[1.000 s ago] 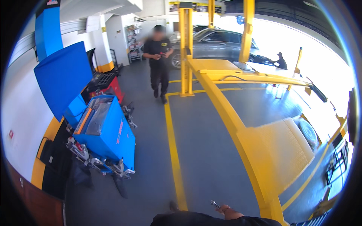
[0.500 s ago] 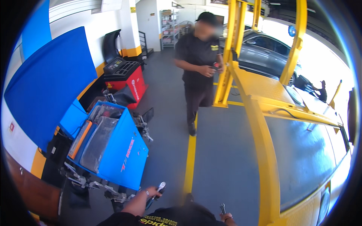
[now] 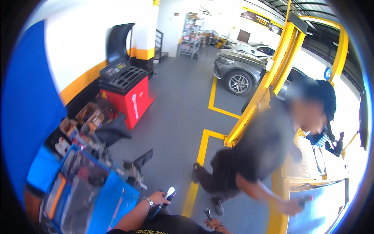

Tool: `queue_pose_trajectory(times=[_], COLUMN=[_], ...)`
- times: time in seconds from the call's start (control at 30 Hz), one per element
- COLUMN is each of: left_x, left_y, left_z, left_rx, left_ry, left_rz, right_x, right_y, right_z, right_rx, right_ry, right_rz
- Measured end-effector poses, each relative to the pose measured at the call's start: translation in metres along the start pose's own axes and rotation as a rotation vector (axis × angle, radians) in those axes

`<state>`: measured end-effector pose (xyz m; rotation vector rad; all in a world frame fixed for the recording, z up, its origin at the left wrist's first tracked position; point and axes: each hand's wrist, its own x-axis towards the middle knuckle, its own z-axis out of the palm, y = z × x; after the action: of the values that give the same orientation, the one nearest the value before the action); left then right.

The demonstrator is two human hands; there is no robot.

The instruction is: The person selects a socket and wrench from a tool chest, then walks through a garage to a blue motorcycle. They use the tools to loosen and remove a bolt from the motorcycle's undercarriage, then place the bolt on a nearby workbench.

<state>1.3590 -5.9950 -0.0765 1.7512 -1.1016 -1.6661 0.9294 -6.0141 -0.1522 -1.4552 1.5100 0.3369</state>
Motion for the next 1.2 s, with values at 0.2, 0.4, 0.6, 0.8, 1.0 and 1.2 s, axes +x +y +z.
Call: queue_pose_trajectory(times=[0.2,0.4,0.6,0.8,1.0,1.2], left_x=[0.150,0.332,0.479,0.511,0.601,0.767], left_y=[0.161,0.292,0.384,0.442,0.473,0.543], left_z=[-0.134,-0.231,-0.339,-0.465,-0.559,-0.712], left_rx=[0.101,-0.075,-0.427,-0.871,-1.053,-1.056], left_ry=[-0.209,-0.313,-0.224,0.127,0.345,0.446], left_rz=[0.023,-0.046,0.008,0.155,0.478,0.421], right_x=[0.093,0.188,0.373,0.419,0.608,0.700], right_y=[-0.170,-0.331,-0.455,-0.681,-0.792,-0.923], right_z=[-0.081,-0.229,-0.391,-0.574,-0.645,-0.760], right_rx=[0.221,0.533,0.312,0.108,-0.099,0.159], right_ry=[0.257,0.238,0.211,-0.027,-0.054,-0.136], right_rz=[-0.122,-0.163,-0.283,-0.336,-0.567,-0.347])
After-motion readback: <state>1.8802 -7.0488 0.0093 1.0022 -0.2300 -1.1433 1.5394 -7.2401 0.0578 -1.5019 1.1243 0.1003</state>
